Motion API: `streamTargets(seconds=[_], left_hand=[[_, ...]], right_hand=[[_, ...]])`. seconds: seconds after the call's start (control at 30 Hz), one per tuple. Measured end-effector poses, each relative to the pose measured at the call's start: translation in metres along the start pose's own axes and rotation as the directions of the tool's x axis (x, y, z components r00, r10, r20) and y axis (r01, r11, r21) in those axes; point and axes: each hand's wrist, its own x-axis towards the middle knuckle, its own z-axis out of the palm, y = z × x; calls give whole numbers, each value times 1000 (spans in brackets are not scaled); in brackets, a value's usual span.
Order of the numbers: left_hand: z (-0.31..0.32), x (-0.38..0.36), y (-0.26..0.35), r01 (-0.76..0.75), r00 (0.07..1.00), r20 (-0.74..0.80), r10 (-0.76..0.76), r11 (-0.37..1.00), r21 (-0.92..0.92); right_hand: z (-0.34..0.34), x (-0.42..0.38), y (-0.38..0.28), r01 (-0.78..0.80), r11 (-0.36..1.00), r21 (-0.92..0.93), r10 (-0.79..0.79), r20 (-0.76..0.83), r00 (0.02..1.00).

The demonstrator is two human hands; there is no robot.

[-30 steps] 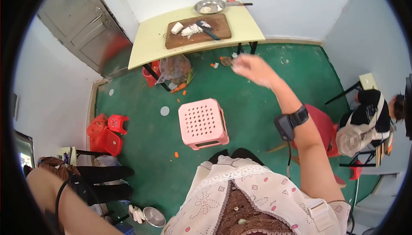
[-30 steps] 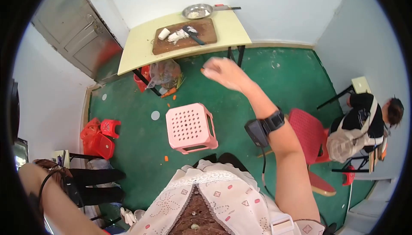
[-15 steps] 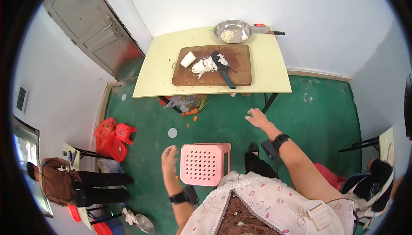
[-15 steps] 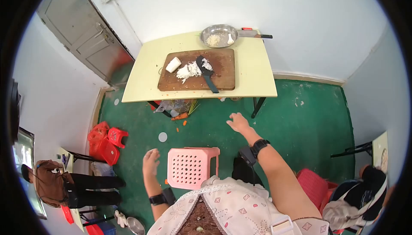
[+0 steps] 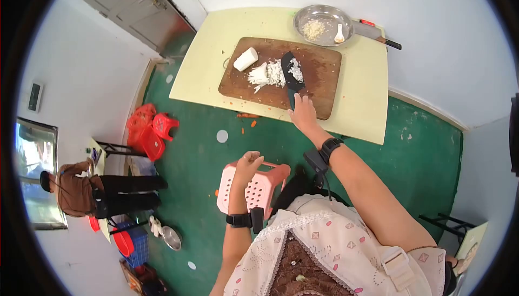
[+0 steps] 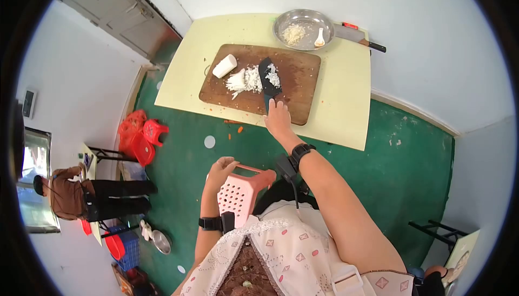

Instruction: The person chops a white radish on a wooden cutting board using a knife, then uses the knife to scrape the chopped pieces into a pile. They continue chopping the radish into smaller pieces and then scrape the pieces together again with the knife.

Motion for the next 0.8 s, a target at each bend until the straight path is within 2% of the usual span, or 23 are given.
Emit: streamTargets(seconds=[0.07,0.13,0.2,0.27,0.3,0.33,0.4,0.43,0.53,0.67,0.73,0.8], left_hand=[[1,22,-1,10,1000,-7,-10,1000,13],[0,57,2,-97,988,-97,121,969,227],[0,90,26,-184,952,-146,269,884,430],[4,129,50,-327,858,-154,489,754,570],[5,153,51,-419,777,-138,614,668,615],[5,179,57,-480,742,-71,667,602,638],[-3,221,67,-600,665,93,741,456,657],[-9,238,71,-635,625,175,761,365,680],[-23,265,67,-714,628,306,716,372,593],[-34,286,67,-777,560,384,734,304,551],[-35,294,64,-789,567,419,709,321,524],[-31,299,64,-780,574,432,696,303,548]], right_hand=[[-4,13,-2,-59,998,-24,61,105,993],[-12,24,-6,-160,987,-19,161,207,965],[-19,29,0,-231,973,-21,230,217,949],[-29,33,12,-272,962,27,262,186,947],[-32,31,19,-275,958,79,261,151,953],[-36,32,23,-276,952,133,263,109,959],[-47,26,25,-286,879,382,268,100,958],[-56,32,21,-270,830,488,266,79,961],[-73,34,-6,-613,522,593,445,424,789],[-46,35,-35,-637,575,513,571,306,762],[-32,32,-45,-573,720,391,558,163,814],[-27,34,-56,-562,788,251,559,92,824]])
